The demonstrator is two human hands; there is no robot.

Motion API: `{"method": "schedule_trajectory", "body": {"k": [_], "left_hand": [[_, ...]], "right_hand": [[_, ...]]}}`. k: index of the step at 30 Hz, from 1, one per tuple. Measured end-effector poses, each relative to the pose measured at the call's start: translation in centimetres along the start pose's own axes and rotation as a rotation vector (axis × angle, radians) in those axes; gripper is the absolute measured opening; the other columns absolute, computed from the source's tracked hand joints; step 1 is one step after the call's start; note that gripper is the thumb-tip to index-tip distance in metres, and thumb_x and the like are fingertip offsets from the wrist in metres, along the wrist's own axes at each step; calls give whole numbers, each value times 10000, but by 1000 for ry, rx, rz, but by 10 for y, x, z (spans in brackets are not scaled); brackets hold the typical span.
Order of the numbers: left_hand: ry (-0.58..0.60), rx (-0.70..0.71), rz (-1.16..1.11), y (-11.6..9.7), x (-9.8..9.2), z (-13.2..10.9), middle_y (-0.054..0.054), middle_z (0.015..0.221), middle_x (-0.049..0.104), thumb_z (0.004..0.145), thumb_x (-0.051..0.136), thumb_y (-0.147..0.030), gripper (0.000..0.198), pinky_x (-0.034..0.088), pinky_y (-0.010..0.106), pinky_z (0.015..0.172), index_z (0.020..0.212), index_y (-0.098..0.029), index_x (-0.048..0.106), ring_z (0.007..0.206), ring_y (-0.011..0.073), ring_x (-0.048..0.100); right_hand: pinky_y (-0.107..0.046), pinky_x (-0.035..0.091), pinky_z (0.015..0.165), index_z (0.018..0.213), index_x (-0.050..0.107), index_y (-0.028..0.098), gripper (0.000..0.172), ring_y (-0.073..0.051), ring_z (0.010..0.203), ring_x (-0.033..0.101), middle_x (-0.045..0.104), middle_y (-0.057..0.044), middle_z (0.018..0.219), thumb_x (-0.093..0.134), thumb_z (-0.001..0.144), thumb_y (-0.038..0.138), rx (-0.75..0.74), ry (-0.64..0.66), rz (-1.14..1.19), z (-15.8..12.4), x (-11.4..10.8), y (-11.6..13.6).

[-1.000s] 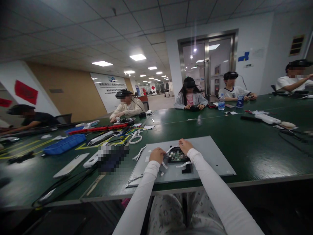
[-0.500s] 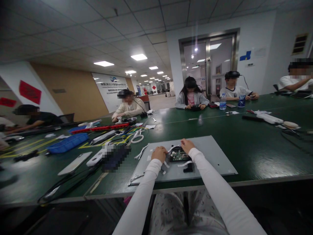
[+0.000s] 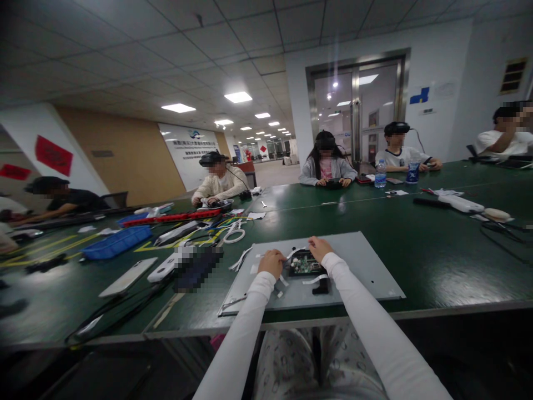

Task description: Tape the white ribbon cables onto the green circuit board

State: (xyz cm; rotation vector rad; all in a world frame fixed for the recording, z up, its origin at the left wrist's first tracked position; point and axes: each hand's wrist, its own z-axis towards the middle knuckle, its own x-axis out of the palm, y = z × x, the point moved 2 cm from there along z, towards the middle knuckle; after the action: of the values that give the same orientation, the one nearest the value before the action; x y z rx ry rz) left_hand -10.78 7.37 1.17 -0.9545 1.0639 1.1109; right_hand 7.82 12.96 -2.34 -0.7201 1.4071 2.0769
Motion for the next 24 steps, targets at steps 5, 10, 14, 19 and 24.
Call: {"method": "schedule_trajectory", "body": {"k": [5, 10, 14, 19, 24], "left_hand": [[31, -47, 4, 0, 1, 0, -1, 1017, 552, 755, 417, -145, 290, 362, 236, 811, 854, -288, 650, 1000, 154, 419], [16, -27, 6, 3, 4, -1, 2, 1006, 545, 746, 428, -144, 286, 364, 274, 816, 835, -310, 644, 1013, 171, 414], [-35, 7, -10, 7, 8, -1, 6, 976, 552, 743, 421, -150, 283, 367, 277, 817, 833, -293, 648, 987, 173, 428], [-63, 44, -41, 6, 7, -3, 13, 965, 560, 743, 417, -148, 301, 354, 239, 851, 898, -276, 641, 969, 153, 442], [-39, 52, -46, 3, 4, -4, 6, 974, 565, 751, 409, -145, 311, 347, 232, 871, 912, -280, 638, 981, 151, 441]], "right_hand": [[-247, 368, 808, 929, 548, 194, 232, -132, 876, 539, 618, -23, 912, 433, 729, 172, 7, 5, -1, -1, 0, 0], [-253, 374, 799, 913, 556, 188, 215, -141, 870, 541, 617, -34, 913, 438, 733, 185, 12, 8, -1, -1, 1, -1], [-257, 377, 788, 907, 556, 176, 216, -145, 860, 543, 618, -41, 892, 431, 731, 182, 8, -1, 8, -2, 1, -2], [-244, 372, 805, 915, 521, 186, 216, -122, 866, 545, 620, -20, 900, 430, 720, 167, -5, 12, 57, -2, 1, 0], [-226, 368, 809, 948, 466, 206, 243, -93, 899, 542, 623, 8, 937, 397, 721, 149, -31, 85, 128, -1, 4, 0]]}}
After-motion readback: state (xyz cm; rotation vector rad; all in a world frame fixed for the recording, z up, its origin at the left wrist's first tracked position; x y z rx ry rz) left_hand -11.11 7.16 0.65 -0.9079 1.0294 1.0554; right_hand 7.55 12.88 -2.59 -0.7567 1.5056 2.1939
